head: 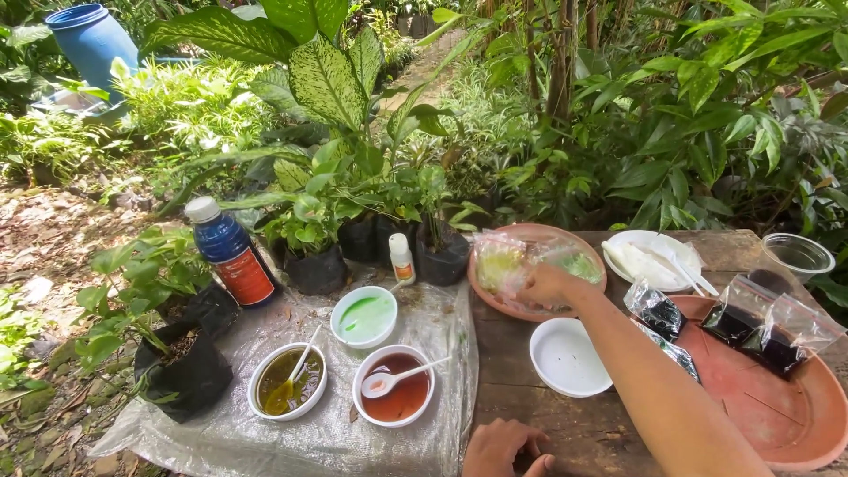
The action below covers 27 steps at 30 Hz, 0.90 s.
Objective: Mixing various liquid components in small bowls using a spoon in an outdoor garden setting.
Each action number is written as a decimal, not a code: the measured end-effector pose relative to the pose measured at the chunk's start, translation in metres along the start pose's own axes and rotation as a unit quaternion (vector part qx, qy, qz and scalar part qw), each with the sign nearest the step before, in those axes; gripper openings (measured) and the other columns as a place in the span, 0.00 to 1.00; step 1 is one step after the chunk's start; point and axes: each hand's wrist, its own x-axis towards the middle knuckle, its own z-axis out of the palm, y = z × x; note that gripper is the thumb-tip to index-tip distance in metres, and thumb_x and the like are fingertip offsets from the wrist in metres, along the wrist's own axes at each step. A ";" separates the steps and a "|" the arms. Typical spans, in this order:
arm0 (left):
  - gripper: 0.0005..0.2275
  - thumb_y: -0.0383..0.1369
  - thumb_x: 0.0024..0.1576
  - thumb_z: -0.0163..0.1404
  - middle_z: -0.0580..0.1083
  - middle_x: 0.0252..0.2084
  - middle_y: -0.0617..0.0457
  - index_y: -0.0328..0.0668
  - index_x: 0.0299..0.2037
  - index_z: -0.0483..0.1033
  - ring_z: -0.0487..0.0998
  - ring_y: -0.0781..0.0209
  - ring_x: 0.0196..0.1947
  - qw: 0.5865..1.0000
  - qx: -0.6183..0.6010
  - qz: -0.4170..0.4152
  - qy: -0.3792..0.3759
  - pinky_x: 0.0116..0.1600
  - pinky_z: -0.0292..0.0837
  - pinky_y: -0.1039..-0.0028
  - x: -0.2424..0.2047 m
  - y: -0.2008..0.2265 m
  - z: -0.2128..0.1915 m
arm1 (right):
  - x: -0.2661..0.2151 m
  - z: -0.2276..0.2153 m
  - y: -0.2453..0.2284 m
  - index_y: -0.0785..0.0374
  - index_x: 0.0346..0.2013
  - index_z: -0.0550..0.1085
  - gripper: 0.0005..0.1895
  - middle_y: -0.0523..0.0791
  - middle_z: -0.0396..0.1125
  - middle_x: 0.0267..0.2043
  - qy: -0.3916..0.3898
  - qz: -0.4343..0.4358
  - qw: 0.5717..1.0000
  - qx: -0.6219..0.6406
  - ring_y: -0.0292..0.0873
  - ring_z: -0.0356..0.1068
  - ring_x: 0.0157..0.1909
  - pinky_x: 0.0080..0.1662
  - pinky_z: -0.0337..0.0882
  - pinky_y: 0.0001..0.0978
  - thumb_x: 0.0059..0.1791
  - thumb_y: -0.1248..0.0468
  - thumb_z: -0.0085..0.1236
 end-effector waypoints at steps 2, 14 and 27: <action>0.31 0.67 0.56 0.34 0.76 0.29 0.68 0.55 0.39 0.83 0.77 0.68 0.30 0.998 0.002 -0.034 -0.058 0.42 0.71 0.71 0.003 0.002 -0.004 | 0.003 0.002 0.001 0.61 0.12 0.65 0.21 0.47 0.66 0.19 0.005 0.000 1.000 0.020 0.40 0.60 0.22 0.32 0.64 0.31 0.49 0.62 0.56; 0.36 0.71 0.54 0.26 0.75 0.29 0.68 0.58 0.40 0.83 0.76 0.67 0.30 0.996 0.018 -0.032 -0.078 0.41 0.70 0.70 0.006 -0.011 0.005 | 0.004 0.001 -0.002 0.64 0.15 0.72 0.16 0.49 0.67 0.22 0.001 0.002 1.000 0.029 0.42 0.62 0.24 0.34 0.67 0.34 0.48 0.67 0.54; 0.37 0.71 0.49 0.30 0.78 0.41 0.66 0.61 0.53 0.79 0.78 0.63 0.45 0.944 0.075 -0.097 -0.308 0.52 0.72 0.66 0.042 -0.028 0.010 | 0.038 0.017 0.008 0.56 0.14 0.52 0.19 0.41 0.42 0.16 0.030 -0.030 0.999 -0.018 0.40 0.43 0.19 0.27 0.46 0.35 0.44 0.71 0.49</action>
